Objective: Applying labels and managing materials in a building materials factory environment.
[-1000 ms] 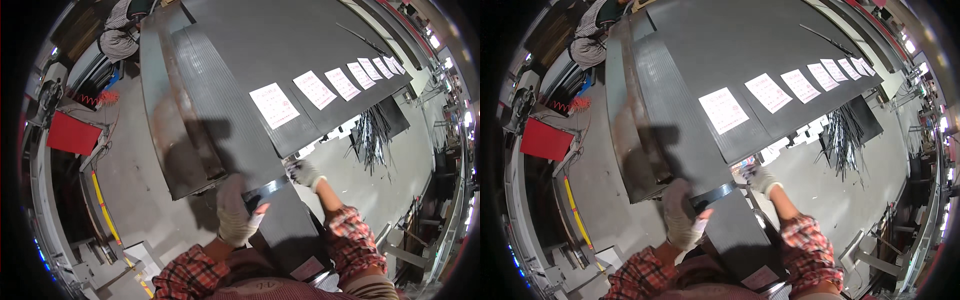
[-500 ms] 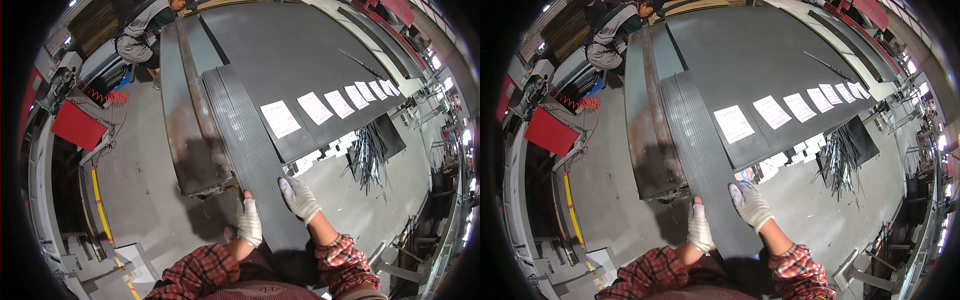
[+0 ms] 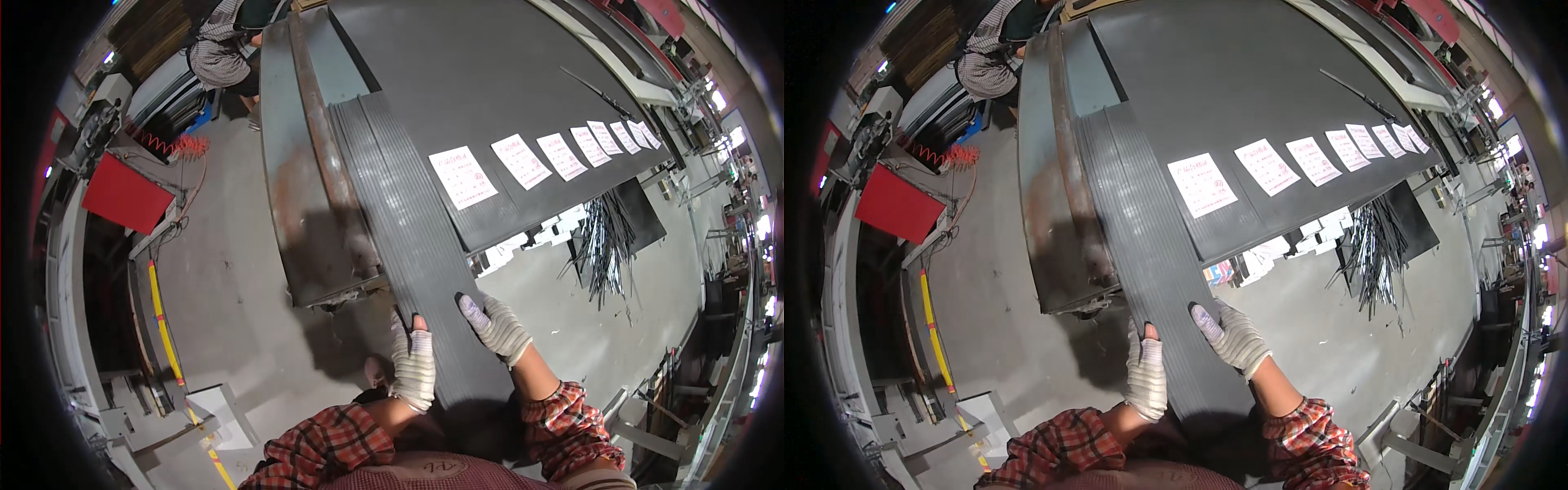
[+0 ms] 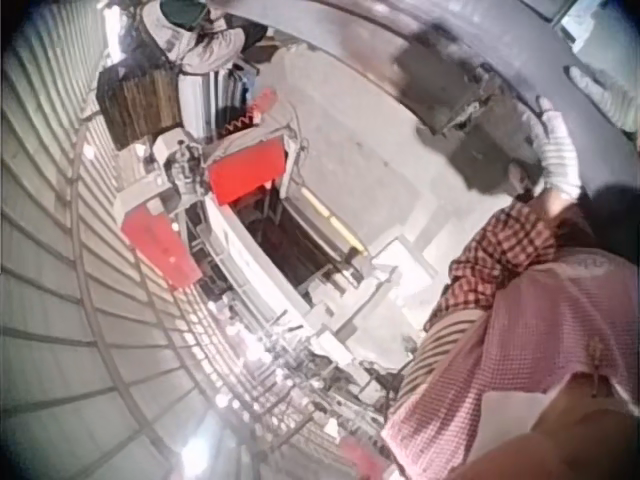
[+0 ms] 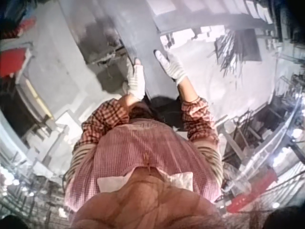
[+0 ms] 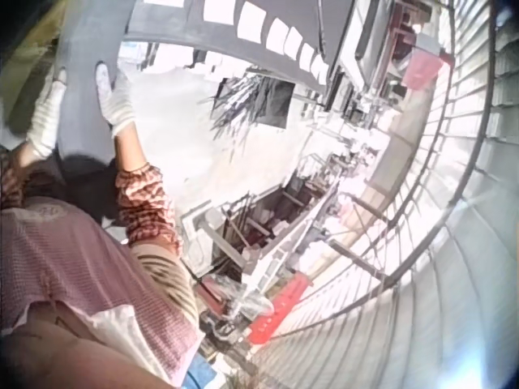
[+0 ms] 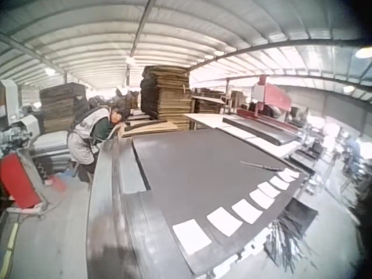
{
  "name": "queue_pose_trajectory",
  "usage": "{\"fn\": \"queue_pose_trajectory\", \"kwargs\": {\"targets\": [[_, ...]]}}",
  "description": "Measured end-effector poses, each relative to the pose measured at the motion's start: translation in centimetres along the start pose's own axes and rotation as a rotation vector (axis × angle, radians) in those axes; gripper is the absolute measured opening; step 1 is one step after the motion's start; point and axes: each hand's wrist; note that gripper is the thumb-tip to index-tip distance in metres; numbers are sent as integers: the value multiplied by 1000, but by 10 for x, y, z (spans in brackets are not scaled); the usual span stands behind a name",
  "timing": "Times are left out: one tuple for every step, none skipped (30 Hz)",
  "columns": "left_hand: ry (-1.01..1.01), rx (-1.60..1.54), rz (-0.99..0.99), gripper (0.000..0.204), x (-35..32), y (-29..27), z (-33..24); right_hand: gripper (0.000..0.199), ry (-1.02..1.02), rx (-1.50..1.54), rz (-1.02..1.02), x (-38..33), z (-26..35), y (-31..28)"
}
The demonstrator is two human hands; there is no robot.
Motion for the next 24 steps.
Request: {"fn": "queue_pose_trajectory", "kwargs": {"targets": [[-23,55,-11,65,-4,3,-9,81,-74,91,62,1,4,-2],[-45,111,-23,65,-6,5,-13,81,-78,92,64,7,-5,-1],[-70,65,10,64,-6,6,-12,82,-26,21,66,12,-25,-1],[-69,64,10,64,-4,5,-4,84,23,-50,74,16,-33,0],[-35,-27,2,63,2,4,11,84,21,-51,72,19,-34,2],[2,-116,-10,63,9,1,16,85,-26,-35,20,22,-29,6],[-60,-267,54,63,22,-2,19,86,-73,-18,-34,24,-25,8],[-53,-266,52,63,22,-1,19,86,-79,-18,-33,21,-21,7],[-34,-94,0,64,20,2,8,86,-70,-67,-15,17,-18,5],[-6,75,-41,66,21,7,-3,86,-62,-115,-11,16,-15,1],[46,58,-16,70,14,8,-3,86,-70,-115,-21,15,-20,-2],[178,223,-87,73,4,5,24,85,-63,-177,16,10,-27,1],[83,195,-48,74,0,5,38,84,-50,-245,39,9,-33,1],[-7,168,-17,75,3,3,42,84,-75,-246,38,13,-31,3],[13,162,-21,75,19,4,30,83,-55,-157,24,17,-30,2],[-8,45,18,76,39,3,9,82,-30,-66,19,22,-29,2],[-34,-70,55,78,45,1,-7,81,-77,-170,-114,23,-14,3],[-24,-68,37,78,37,0,-18,81,-95,-171,-103,19,-9,3],[-53,54,-13,78,35,5,-27,81,-44,-176,-87,18,-8,1],[-83,175,-64,79,34,11,-31,81,7,-181,-70,17,-10,0],[45,188,-103,79,24,19,-24,80,-151,-151,-150,16,-29,0],[52,189,-115,79,18,16,-12,80,-164,-151,-145,14,-31,1],[40,178,-108,79,17,13,5,80,-127,-116,-30,12,-32,2],[29,169,-108,79,21,9,15,81,-96,-81,92,14,-30,4]]}}
Point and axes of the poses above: each hand's wrist, its own x-axis towards the middle knuckle, its own y-axis out of the palm, z = x × y, and after that the axes turned 9 degrees about y, right-handed
